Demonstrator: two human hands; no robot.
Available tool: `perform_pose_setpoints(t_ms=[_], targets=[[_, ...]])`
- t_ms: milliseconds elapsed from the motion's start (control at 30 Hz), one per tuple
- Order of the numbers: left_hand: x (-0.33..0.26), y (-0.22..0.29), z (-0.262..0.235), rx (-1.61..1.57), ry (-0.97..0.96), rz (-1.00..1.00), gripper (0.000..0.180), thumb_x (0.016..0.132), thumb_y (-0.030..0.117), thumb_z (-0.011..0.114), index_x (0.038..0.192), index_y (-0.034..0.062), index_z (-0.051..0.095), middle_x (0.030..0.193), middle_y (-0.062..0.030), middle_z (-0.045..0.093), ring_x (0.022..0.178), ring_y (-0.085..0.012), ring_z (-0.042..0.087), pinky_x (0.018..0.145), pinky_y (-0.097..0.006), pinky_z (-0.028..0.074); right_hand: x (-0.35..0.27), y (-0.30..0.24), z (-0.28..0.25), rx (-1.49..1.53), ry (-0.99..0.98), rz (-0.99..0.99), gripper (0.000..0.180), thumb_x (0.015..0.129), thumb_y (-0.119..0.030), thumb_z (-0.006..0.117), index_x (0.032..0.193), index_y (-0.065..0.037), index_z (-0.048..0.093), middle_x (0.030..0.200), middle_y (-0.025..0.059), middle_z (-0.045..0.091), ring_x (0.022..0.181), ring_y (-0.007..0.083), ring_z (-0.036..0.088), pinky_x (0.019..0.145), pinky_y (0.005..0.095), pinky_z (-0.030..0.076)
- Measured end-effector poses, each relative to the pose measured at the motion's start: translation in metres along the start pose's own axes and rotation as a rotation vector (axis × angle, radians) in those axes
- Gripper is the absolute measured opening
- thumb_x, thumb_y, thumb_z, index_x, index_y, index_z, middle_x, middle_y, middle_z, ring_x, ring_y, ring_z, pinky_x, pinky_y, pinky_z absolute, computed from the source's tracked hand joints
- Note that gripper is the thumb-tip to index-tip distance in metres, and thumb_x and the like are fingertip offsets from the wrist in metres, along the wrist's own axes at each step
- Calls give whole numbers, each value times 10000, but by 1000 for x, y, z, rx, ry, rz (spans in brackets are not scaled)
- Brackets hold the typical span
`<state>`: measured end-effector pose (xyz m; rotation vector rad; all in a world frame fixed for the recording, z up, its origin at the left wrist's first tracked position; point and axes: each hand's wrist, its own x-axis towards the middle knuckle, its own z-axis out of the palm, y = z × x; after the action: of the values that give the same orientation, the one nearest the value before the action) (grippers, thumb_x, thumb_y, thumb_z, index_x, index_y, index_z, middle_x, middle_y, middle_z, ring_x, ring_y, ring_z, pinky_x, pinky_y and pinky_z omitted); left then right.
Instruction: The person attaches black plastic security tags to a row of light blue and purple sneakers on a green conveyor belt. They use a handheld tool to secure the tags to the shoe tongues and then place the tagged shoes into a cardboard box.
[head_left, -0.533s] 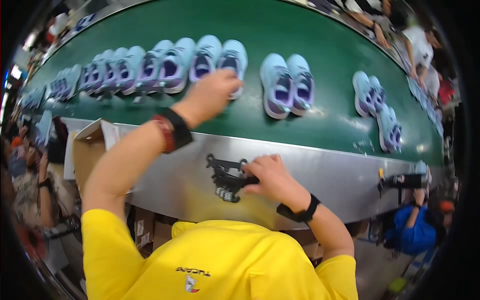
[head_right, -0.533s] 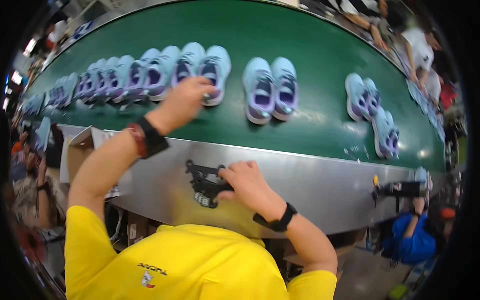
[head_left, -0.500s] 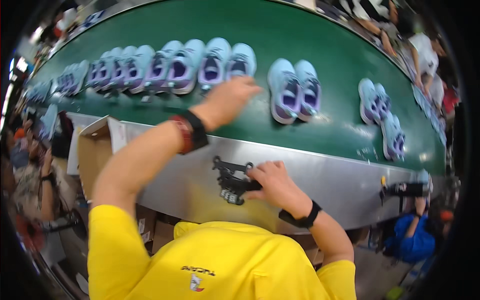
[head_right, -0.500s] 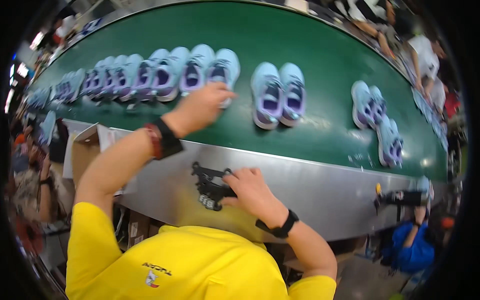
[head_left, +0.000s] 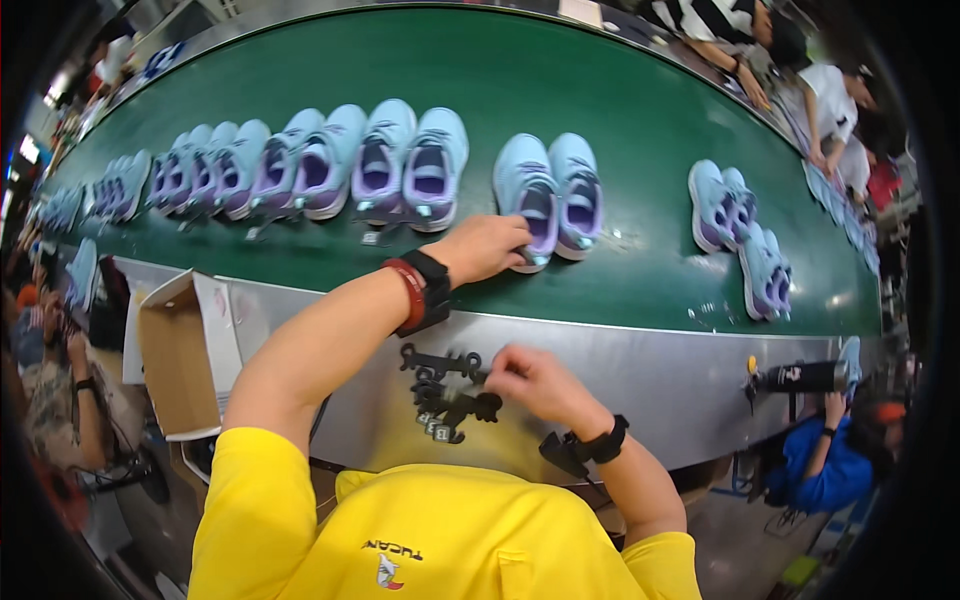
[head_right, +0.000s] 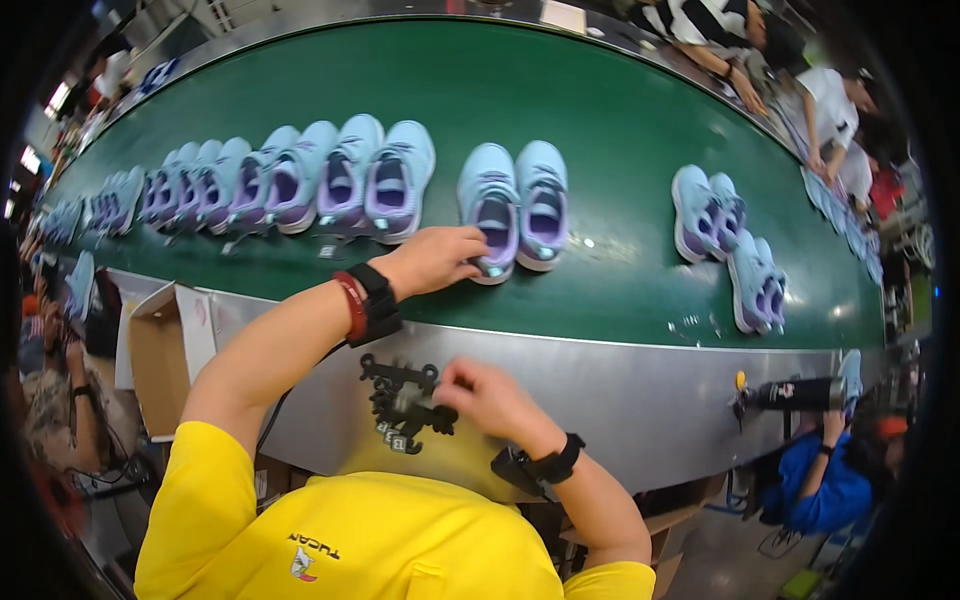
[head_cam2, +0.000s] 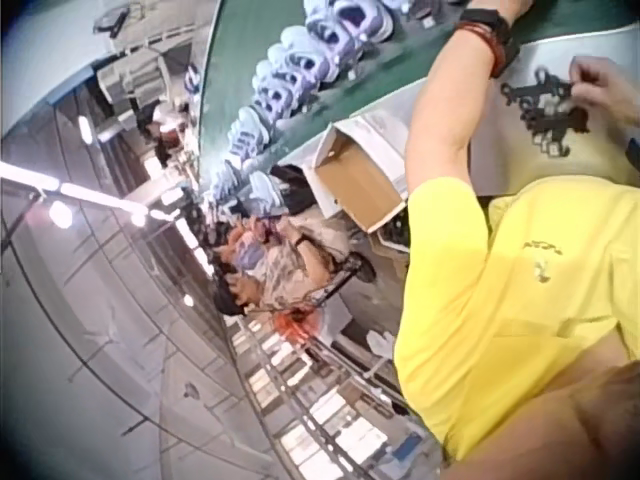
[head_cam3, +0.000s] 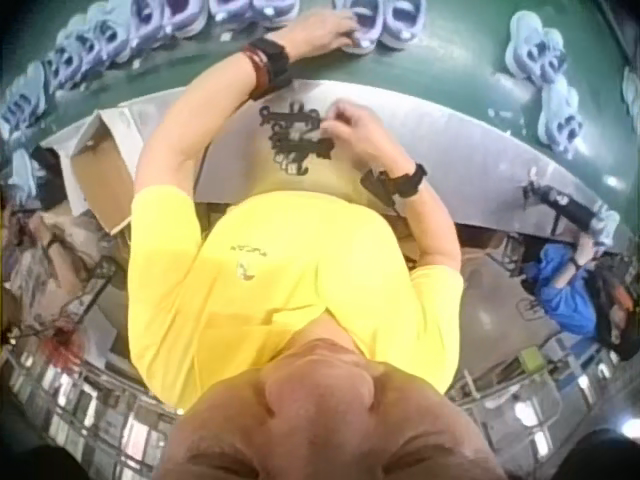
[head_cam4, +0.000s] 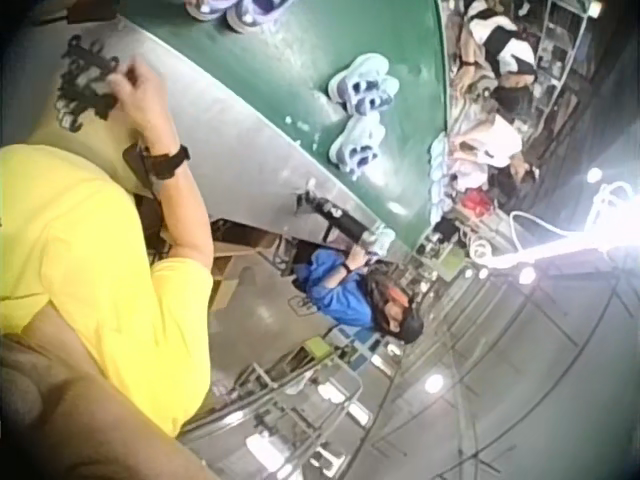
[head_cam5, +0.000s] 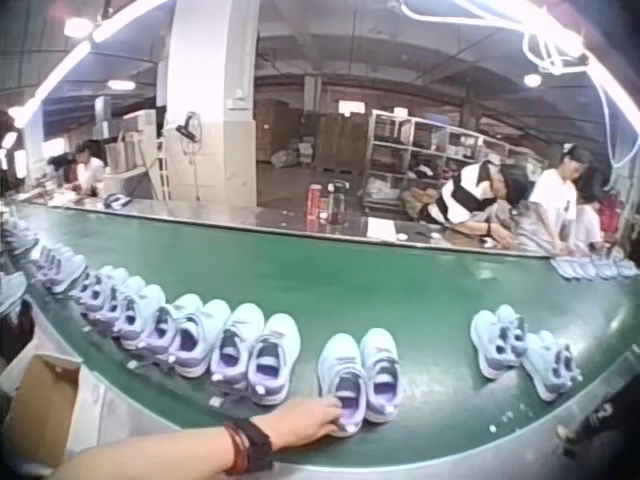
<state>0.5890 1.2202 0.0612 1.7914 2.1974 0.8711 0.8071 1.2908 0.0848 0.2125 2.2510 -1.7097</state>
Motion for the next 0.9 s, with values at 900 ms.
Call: perform_pose_setpoints(t_ms=[900], targets=[[-18, 20, 9, 115, 70, 51, 148, 745, 89, 668, 844, 58, 563, 862, -89, 524, 781, -292, 605, 663, -411, 495, 11, 39, -20, 592, 490, 35, 423, 958, -70, 473, 1377, -93, 418, 723, 24, 574, 526, 75, 535, 488, 210, 435]])
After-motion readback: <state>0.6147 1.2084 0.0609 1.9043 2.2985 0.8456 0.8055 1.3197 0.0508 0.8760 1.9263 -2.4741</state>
